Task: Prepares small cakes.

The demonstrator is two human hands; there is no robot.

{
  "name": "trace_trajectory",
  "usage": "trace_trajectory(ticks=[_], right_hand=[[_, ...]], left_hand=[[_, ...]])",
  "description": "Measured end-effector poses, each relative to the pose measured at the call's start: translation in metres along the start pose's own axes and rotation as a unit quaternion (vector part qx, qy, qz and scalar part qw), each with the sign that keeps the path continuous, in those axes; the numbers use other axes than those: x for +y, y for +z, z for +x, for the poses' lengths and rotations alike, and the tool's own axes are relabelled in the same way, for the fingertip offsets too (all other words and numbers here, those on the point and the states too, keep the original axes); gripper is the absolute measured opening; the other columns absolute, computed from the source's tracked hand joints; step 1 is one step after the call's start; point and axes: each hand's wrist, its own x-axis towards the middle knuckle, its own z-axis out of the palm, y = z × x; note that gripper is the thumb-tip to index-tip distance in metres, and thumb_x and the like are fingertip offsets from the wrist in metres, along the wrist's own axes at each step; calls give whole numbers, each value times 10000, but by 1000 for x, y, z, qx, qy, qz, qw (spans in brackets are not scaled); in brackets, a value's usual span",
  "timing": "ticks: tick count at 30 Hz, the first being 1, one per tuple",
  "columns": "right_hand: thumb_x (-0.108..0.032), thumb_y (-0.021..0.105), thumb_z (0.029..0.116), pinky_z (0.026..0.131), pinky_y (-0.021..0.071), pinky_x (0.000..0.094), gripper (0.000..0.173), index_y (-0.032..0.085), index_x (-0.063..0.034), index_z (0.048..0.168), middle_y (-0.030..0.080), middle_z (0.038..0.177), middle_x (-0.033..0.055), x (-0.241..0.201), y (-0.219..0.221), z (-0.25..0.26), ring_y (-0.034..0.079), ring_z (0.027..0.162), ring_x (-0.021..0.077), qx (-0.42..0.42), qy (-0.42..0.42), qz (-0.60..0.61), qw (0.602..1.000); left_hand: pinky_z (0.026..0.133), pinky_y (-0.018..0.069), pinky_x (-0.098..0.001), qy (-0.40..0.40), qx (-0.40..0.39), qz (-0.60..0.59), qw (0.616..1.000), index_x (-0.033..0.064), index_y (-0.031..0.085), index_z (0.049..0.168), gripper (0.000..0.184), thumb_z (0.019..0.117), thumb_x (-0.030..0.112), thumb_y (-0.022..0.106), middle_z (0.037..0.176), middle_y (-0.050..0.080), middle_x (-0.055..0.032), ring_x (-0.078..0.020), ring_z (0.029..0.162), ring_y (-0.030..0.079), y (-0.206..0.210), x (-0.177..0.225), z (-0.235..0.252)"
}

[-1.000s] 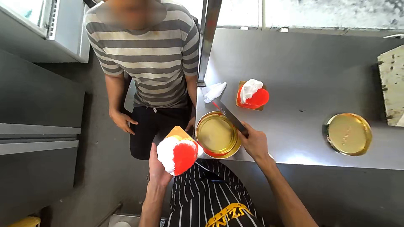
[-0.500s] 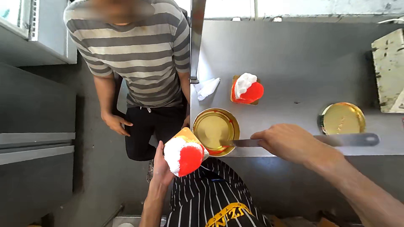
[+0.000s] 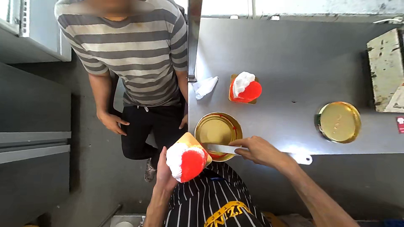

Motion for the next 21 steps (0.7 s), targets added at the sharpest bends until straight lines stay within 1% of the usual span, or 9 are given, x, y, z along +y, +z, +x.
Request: trace_trajectory(ticks=[4, 6, 8, 10, 12, 15, 16, 19, 21], right_hand=[[-278, 576, 1052, 667, 551, 403, 309, 704, -215, 1326, 729, 808, 45, -2, 24, 5, 649, 625, 163, 55, 21, 68, 996], [-270, 574, 1054, 616, 541, 379, 307, 701, -208, 1327, 717, 775, 40, -3, 29, 8, 624, 576, 144, 76, 26, 101, 992], [-248, 583, 1054, 566, 531, 351, 312, 693, -178, 1337, 705, 758, 46, -4, 31, 10, 600, 540, 133, 91, 26, 144, 985], [-229, 596, 1048, 534, 515, 333, 298, 700, -168, 1321, 697, 741, 42, 0, 32, 10, 586, 524, 127, 116, 14, 180, 977], [-227, 607, 1044, 506, 496, 296, 288, 702, -159, 1307, 690, 738, 32, 4, 33, 8, 573, 516, 105, 141, 7, 216, 966], [-202, 618, 1036, 465, 476, 258, 257, 701, -109, 1261, 676, 730, 24, 12, 36, -1, 553, 493, 87, 167, 6, 280, 945], [-195, 629, 1028, 448, 472, 247, 239, 710, -102, 1233, 678, 712, 17, 15, 40, -5, 550, 479, 80, 177, 8, 301, 937], [-172, 631, 1021, 442, 471, 223, 209, 715, -83, 1192, 687, 723, 11, 21, 53, -21, 550, 472, 68, 192, 12, 354, 915], [-219, 608, 1024, 437, 468, 212, 218, 715, -111, 1180, 691, 731, -9, 24, 68, -32, 549, 470, 57, 213, 5, 375, 902]], left_hand=[[819, 616, -435, 3, -8, 19, 1000, 116, 656, 1169, 732, 1048, 631, 150, 1035, 730, -131, -229, 966, 723, 1, 0, 1], [816, 615, -434, 9, -16, 23, 1000, 115, 660, 1161, 733, 1049, 626, 147, 1029, 729, -131, -227, 962, 722, 4, 2, 3], [816, 613, -447, 20, -9, 33, 999, 117, 648, 1179, 733, 1046, 635, 147, 1039, 724, -129, -232, 969, 717, 7, 4, 5], [825, 610, -456, 33, -10, 34, 999, 130, 641, 1198, 732, 1040, 646, 146, 1065, 722, -120, -234, 988, 714, 11, 6, 8], [840, 603, -472, 48, -13, 31, 998, 138, 633, 1221, 732, 1036, 652, 147, 1097, 715, -119, -240, 1015, 706, 15, 7, 10], [862, 590, -478, 78, 6, 29, 997, 157, 608, 1246, 687, 1040, 623, 148, 1130, 701, -102, -231, 1048, 690, 21, 7, 10], [864, 587, -484, 86, 11, 26, 996, 162, 605, 1245, 673, 1041, 612, 149, 1132, 698, -97, -231, 1050, 688, 22, 7, 9], [834, 594, -484, 100, 23, 13, 995, 175, 617, 1201, 658, 1037, 600, 142, 1097, 708, -88, -227, 1019, 697, 29, 7, 7], [835, 589, -503, 101, 26, 0, 995, 177, 616, 1196, 640, 1033, 594, 158, 1100, 704, -94, -240, 1021, 696, 34, 4, 5]])
